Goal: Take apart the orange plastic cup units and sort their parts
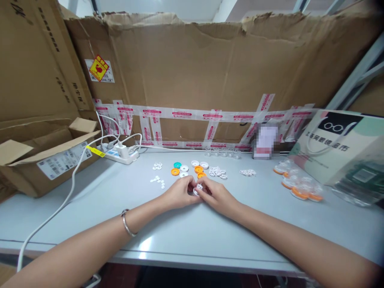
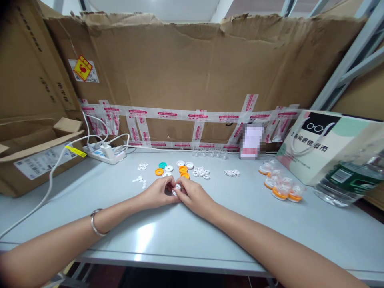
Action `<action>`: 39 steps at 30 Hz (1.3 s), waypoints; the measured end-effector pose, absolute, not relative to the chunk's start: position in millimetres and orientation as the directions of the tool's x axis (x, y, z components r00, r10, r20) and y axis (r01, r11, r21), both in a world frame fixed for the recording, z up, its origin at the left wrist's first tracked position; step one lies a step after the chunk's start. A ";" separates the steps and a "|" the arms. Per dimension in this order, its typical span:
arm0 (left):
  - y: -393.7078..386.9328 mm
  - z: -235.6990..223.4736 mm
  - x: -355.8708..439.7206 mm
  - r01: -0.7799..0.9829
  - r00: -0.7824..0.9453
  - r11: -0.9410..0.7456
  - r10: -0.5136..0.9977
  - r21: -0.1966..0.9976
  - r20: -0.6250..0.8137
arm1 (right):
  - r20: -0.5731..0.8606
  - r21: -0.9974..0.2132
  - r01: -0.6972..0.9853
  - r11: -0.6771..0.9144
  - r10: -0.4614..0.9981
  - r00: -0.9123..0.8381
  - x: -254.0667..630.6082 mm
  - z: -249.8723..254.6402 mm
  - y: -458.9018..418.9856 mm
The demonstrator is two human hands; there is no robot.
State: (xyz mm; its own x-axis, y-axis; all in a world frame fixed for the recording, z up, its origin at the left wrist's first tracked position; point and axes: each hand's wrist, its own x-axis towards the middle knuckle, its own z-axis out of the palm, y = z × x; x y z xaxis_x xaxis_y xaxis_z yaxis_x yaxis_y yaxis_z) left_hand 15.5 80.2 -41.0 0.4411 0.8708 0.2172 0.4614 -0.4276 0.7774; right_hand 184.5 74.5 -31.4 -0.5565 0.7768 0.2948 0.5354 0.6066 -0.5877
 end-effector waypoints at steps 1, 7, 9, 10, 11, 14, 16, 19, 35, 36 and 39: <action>80.2 -40.7 15.4 0.460 0.442 -0.426 0.871 0.779 0.216 | 0.302 -0.585 0.534 0.610 0.775 -0.555 183.9 -31.9 74.6; 79.1 -39.5 12.8 0.472 0.409 -0.374 0.895 0.799 0.177 | 0.497 -0.652 0.461 0.602 0.799 -0.339 180.1 -18.9 77.4; 78.1 -39.2 12.4 0.470 0.407 -0.367 0.897 0.803 0.172 | 0.519 -0.703 0.421 0.573 0.818 -0.247 179.3 -15.2 77.8; 77.4 -39.2 12.4 0.469 0.409 -0.377 0.894 0.799 0.182 | 0.509 -0.723 0.397 0.566 0.824 -0.249 179.0 -14.8 77.7; 76.9 -39.5 12.5 0.466 0.410 -0.393 0.890 0.793 0.200 | 0.496 -0.740 0.369 0.563 0.827 -0.266 178.7 -15.1 77.4; 75.9 -42.3 13.8 0.439 0.414 -0.441 0.873 0.783 0.260 | 0.466 -0.799 0.264 0.541 0.833 -0.298 177.3 -13.9 75.2; 76.0 -44.3 14.9 0.405 0.428 -0.469 0.856 0.784 0.291 | 0.446 -0.836 0.192 0.515 0.840 -0.309 175.3 -5.8 72.3; 75.2 -40.0 14.8 0.376 0.434 -0.536 0.823 0.756 0.368 | 0.436 -0.873 0.070 0.482 0.837 -0.330 171.3 19.3 66.0; 53.7 34.9 12.6 0.318 0.317 -0.881 0.447 0.350 0.836 | 0.366 -0.930 -0.168 0.328 0.875 -0.318 180.2 41.2 55.4; 54.8 34.1 13.1 0.310 0.297 -0.873 0.465 0.377 0.834 | 0.363 -0.930 -0.174 0.322 0.872 -0.327 181.4 41.1 55.9; 55.7 29.8 10.3 0.310 0.253 -0.835 0.533 0.455 0.807 | 0.344 -0.939 -0.163 0.304 0.860 -0.376 182.0 38.7 57.8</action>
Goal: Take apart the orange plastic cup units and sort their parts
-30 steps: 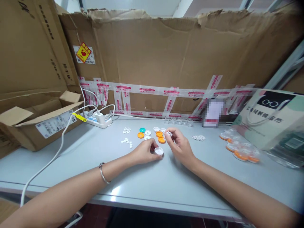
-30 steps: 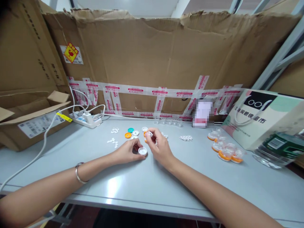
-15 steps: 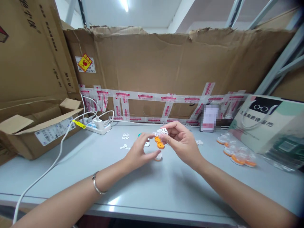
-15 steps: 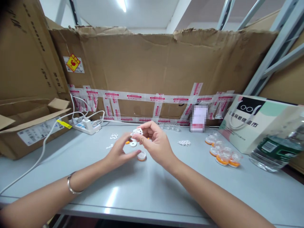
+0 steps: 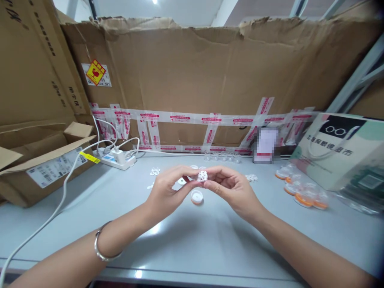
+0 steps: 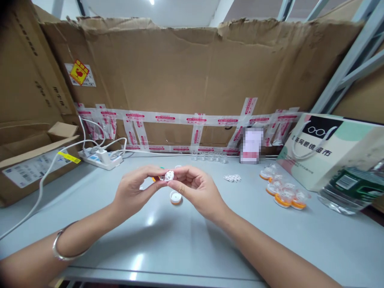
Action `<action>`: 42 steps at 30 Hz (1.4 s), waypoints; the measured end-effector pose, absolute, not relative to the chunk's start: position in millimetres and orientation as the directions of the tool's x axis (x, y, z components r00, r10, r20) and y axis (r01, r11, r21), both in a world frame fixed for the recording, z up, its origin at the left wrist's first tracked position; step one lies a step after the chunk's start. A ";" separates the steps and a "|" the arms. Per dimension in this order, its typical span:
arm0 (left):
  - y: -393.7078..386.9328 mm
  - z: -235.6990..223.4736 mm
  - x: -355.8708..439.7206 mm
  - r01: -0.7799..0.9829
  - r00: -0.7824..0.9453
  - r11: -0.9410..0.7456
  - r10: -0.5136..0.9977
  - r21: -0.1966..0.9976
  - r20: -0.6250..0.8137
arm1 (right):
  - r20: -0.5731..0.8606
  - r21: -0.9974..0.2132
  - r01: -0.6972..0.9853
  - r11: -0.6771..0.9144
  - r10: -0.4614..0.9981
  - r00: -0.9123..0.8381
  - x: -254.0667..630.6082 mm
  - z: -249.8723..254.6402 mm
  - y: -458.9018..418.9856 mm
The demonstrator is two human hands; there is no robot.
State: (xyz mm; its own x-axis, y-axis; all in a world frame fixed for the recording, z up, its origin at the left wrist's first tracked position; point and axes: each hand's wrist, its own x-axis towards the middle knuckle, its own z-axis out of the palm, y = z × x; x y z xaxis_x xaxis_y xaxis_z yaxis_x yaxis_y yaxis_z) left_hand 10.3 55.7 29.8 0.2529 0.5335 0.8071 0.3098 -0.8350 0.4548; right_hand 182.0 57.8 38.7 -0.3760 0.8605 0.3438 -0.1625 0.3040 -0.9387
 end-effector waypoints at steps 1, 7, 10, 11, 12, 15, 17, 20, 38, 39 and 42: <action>55.4 27.9 8.7 0.318 0.245 -0.818 0.559 0.479 0.792 | 0.335 -0.942 -0.152 0.299 0.861 -0.384 181.4 37.2 58.5; 52.3 19.6 5.7 0.365 0.230 -0.744 0.655 0.560 0.720 | 0.292 -0.956 -0.077 0.284 0.890 -0.350 176.5 29.4 59.5; 52.5 19.0 6.4 0.367 0.245 -0.746 0.653 0.555 0.716 | 0.292 -0.956 -0.113 0.270 0.888 -0.355 176.2 27.9 59.0; 52.7 18.9 6.3 0.370 0.251 -0.752 0.646 0.545 0.721 | 0.294 -0.956 -0.124 0.267 0.886 -0.359 176.4 27.5 58.9; 53.0 18.6 6.1 0.374 0.257 -0.760 0.636 0.532 0.728 | 0.296 -0.955 -0.132 0.265 0.884 -0.362 176.5 27.1 58.9; 53.8 17.3 4.8 0.379 0.272 -0.786 0.600 0.489 0.753 | 0.296 -0.955 -0.144 0.261 0.883 -0.364 177.0 25.4 59.5; 54.1 16.3 3.9 0.393 0.272 -0.798 0.576 0.458 0.771 | 0.293 -0.955 -0.153 0.253 0.880 -0.373 177.4 24.1 60.4; 53.7 15.2 3.2 0.445 0.260 -0.811 0.523 0.380 0.811 | 0.288 -0.955 -0.175 0.238 0.879 -0.379 177.7 22.0 61.2; 55.2 13.1 4.0 0.443 0.312 -0.885 0.304 0.145 0.900 | 0.223 -0.974 -0.128 0.189 0.904 -0.363 180.4 14.1 64.8; 55.1 13.2 4.1 0.444 0.312 -0.885 0.301 0.141 0.901 | 0.224 -0.974 -0.126 0.191 0.904 -0.365 180.3 14.3 64.8; 54.9 13.5 4.4 0.456 0.314 -0.881 0.289 0.123 0.904 | 0.233 -0.972 -0.110 0.207 0.903 -0.362 179.8 16.1 63.8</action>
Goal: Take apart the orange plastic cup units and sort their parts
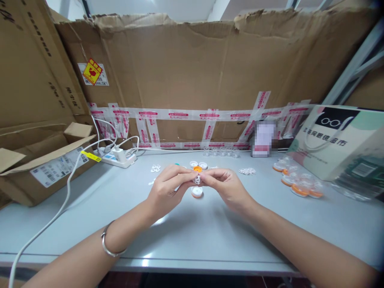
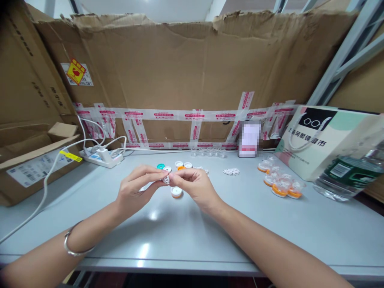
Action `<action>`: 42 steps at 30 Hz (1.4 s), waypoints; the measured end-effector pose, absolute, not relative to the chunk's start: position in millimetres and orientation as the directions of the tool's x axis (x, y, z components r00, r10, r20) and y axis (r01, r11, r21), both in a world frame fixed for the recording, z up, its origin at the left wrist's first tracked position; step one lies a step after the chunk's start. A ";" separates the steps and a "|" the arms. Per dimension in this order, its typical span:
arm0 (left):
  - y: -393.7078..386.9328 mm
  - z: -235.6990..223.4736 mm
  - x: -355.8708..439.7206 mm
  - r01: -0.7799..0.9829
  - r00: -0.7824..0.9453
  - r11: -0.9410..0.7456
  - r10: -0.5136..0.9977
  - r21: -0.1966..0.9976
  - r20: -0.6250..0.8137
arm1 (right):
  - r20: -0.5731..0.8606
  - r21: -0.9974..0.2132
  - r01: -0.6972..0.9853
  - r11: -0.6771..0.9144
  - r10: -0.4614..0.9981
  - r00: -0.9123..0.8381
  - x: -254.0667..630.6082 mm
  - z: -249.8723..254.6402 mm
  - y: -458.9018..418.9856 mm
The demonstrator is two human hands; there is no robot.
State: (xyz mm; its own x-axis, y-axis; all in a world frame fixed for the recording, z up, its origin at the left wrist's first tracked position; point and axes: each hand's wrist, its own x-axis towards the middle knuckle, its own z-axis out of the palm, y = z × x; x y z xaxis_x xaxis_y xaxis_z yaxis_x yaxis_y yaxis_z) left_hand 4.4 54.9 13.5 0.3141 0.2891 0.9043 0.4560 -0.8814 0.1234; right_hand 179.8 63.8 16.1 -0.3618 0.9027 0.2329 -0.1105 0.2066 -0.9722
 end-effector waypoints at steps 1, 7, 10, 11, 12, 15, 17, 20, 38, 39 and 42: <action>54.8 13.4 4.4 0.460 0.316 -0.881 0.283 0.115 0.906 | 0.237 -0.971 -0.099 0.216 0.903 -0.359 179.6 16.9 63.3; 54.9 11.4 4.5 0.470 0.344 -0.880 0.253 0.067 0.904 | 0.258 -0.965 -0.047 0.257 0.908 -0.331 177.9 18.4 59.3; 54.3 11.0 5.4 0.478 0.358 -0.876 0.258 0.061 0.897 | 0.258 -0.965 -0.034 0.260 0.916 -0.306 176.5 16.5 58.0; 53.8 11.2 5.9 0.479 0.363 -0.876 0.254 0.054 0.896 | 0.256 -0.965 -0.031 0.259 0.921 -0.294 176.1 15.5 58.0; 53.3 11.4 6.4 0.479 0.368 -0.877 0.248 0.046 0.896 | 0.255 -0.966 -0.028 0.258 0.925 -0.283 175.8 14.3 58.2; 51.6 11.8 7.2 0.476 0.383 -0.879 0.245 0.037 0.890 | 0.257 -0.965 -0.016 0.262 0.931 -0.259 175.6 10.0 60.5; 51.6 11.1 6.9 0.481 0.385 -0.874 0.275 0.063 0.881 | 0.259 -0.965 -0.020 0.263 0.929 -0.263 175.9 7.6 62.7; 54.0 8.9 4.8 0.487 0.369 -0.865 0.326 0.118 0.870 | 0.226 -0.974 -0.057 0.219 0.930 -0.290 175.4 6.1 65.5; 65.6 -8.9 17.2 -0.038 0.157 -0.335 0.928 0.941 0.337 | -0.058 -0.993 -0.083 -0.081 0.968 -0.245 171.0 5.1 77.4; 65.6 -9.6 17.5 -0.006 0.154 -0.363 0.920 0.932 0.359 | -0.053 -0.996 -0.064 -0.070 0.969 -0.240 171.3 4.6 78.2; 65.4 -12.3 18.4 0.129 0.145 -0.477 0.876 0.869 0.460 | -0.046 -0.999 0.009 -0.045 0.970 -0.241 173.0 3.7 80.3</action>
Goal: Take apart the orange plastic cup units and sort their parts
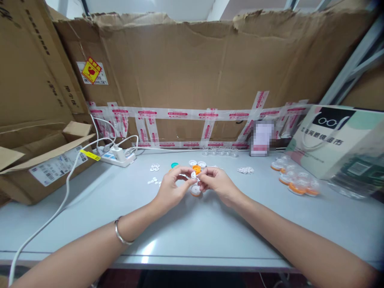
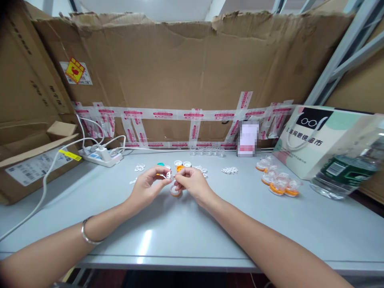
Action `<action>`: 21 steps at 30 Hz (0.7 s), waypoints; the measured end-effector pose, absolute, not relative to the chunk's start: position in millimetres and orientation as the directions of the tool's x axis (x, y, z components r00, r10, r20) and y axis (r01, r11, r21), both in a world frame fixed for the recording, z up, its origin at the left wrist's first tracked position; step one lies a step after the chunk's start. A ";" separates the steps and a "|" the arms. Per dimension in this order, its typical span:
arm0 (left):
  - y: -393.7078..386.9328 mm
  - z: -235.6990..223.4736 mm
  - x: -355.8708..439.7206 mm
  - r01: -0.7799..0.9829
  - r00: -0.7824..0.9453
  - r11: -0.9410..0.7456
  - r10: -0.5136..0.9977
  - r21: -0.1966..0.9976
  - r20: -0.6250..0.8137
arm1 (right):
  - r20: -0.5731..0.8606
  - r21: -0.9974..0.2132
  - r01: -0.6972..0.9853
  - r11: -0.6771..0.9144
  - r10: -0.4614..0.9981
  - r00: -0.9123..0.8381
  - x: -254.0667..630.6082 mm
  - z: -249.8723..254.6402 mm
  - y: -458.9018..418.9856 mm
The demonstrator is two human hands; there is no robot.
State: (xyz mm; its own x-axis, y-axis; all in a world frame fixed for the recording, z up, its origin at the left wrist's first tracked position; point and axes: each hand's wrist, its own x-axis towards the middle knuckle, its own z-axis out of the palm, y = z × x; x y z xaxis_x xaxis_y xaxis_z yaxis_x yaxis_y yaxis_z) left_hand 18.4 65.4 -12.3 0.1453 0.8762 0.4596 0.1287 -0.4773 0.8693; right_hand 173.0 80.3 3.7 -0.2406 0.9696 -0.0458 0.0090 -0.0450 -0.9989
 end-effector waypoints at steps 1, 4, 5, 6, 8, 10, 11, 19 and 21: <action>65.3 -13.2 18.6 0.164 0.146 -0.503 0.863 0.848 0.484 | -0.027 -0.999 0.035 -0.019 0.970 -0.242 173.5 3.7 80.7; 65.8 -15.1 17.5 0.249 0.159 -0.570 0.821 0.783 0.548 | 0.018 -0.996 0.080 0.038 0.969 -0.248 173.3 3.8 80.9; 66.0 -15.4 16.5 0.285 0.172 -0.611 0.791 0.739 0.588 | -0.004 -0.997 0.077 0.016 0.968 -0.251 172.8 3.6 81.0; 66.2 -15.4 15.2 0.319 0.185 -0.657 0.750 0.683 0.635 | -0.045 -0.997 0.071 -0.028 0.967 -0.251 172.4 3.5 81.4; 66.4 -15.0 12.5 0.364 0.197 -0.724 0.675 0.586 0.711 | -0.131 -0.991 0.063 -0.119 0.962 -0.239 173.4 3.9 84.3; 66.6 -13.9 10.5 0.347 0.163 -0.719 0.678 0.602 0.717 | -0.148 -0.988 0.068 -0.136 0.966 -0.212 179.7 6.7 91.3; 66.8 -13.3 9.9 0.309 0.137 -0.689 0.714 0.656 0.686 | -0.116 -0.991 0.089 -0.101 0.973 -0.198 185.6 9.2 96.5; 69.5 -8.6 13.4 0.015 0.103 -0.344 0.934 0.939 0.341 | 0.142 -0.762 0.628 0.161 0.987 -0.081 252.2 11.0 153.3; 69.9 -8.3 14.0 0.012 0.101 -0.327 0.941 0.945 0.324 | 0.085 -0.738 0.661 0.133 0.991 -0.104 258.2 2.5 160.0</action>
State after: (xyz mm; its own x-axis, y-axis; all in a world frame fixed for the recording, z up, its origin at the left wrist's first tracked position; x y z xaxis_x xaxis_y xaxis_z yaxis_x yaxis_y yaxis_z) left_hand 14.0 69.9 -8.3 0.1010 0.9407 0.3238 0.0124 -0.3266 0.9451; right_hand 258.2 160.0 2.5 -0.1036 0.9909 0.0855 0.6615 0.1328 -0.7381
